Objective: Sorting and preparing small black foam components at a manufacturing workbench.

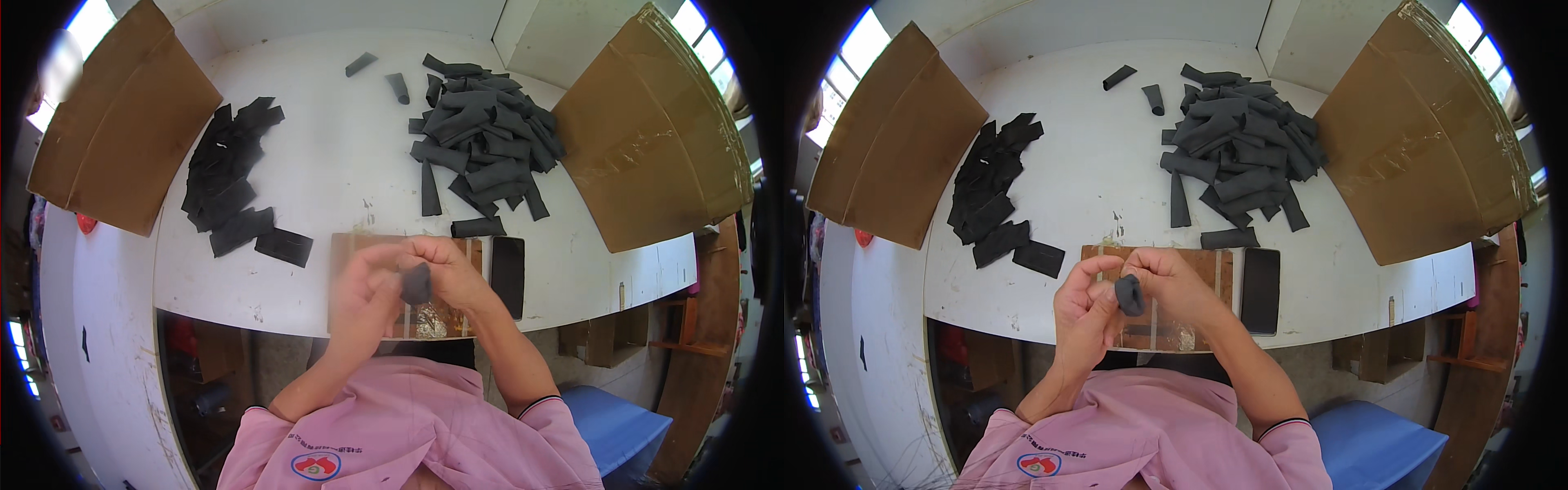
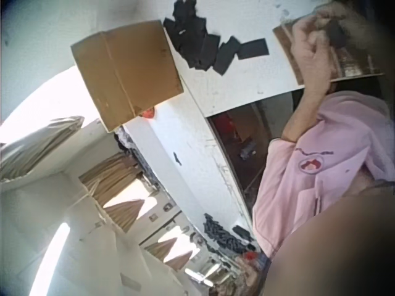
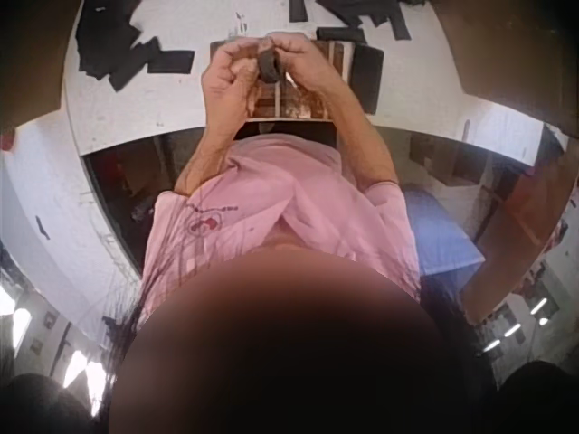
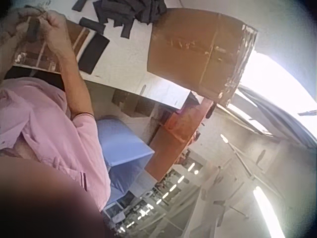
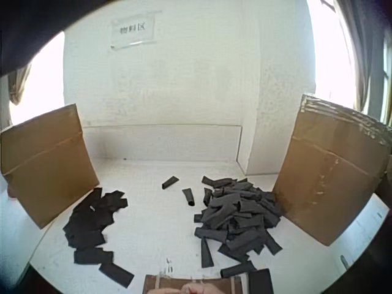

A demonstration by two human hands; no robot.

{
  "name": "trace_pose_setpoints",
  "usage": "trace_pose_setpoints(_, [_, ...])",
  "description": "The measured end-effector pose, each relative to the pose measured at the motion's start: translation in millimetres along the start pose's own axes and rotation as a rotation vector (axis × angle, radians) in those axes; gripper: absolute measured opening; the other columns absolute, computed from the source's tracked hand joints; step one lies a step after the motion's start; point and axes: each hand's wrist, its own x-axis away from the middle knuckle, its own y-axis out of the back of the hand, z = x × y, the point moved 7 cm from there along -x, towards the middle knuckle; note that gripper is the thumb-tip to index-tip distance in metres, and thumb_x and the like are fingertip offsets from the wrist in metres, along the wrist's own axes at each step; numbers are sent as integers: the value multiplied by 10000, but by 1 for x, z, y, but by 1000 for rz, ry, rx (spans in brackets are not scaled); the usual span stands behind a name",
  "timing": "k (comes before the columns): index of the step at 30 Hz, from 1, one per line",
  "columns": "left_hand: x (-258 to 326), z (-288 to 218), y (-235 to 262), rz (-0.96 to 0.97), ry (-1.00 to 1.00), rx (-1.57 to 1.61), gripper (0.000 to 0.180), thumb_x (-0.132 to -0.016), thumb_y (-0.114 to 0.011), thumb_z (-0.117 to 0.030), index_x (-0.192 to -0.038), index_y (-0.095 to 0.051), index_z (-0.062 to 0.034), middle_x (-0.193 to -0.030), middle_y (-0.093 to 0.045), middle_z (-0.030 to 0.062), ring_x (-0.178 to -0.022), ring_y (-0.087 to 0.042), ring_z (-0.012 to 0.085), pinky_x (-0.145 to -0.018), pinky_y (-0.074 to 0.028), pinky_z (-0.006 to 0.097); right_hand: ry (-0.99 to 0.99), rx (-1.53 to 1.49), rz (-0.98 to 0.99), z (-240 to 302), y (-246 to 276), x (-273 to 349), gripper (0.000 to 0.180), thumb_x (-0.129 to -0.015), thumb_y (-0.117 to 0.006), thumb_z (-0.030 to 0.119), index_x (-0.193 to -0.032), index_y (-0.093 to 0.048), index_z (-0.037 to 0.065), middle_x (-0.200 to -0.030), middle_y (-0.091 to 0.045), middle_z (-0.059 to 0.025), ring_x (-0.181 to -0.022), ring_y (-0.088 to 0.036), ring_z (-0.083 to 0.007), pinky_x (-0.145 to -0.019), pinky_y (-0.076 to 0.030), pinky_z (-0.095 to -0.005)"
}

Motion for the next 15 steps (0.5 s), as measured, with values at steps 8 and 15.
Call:
trace_pose_setpoints(8, [-11,48,25,-130,462,658,256,-858,-453,-118,-1097,-441,-28,-797,-542,65,-406,-357,48,-357,-288,173,44,161,-168,-11,6,-1,199,-847,-508,177,-699,-501,44,-614,-468,38,-535,-403,-33,-473,-318,-185])
trace_pose_setpoints(15, [-4,66,24,115,386,893,267,-854,-452,-99,-1117,-450,-53,-821,-545,40,-472,-385,52,-404,-314,173,13,-29,-106,-27,5,1,179,-848,-508,169,-722,-511,42,-635,-482,32,-546,-422,-36,-486,-338,-179])
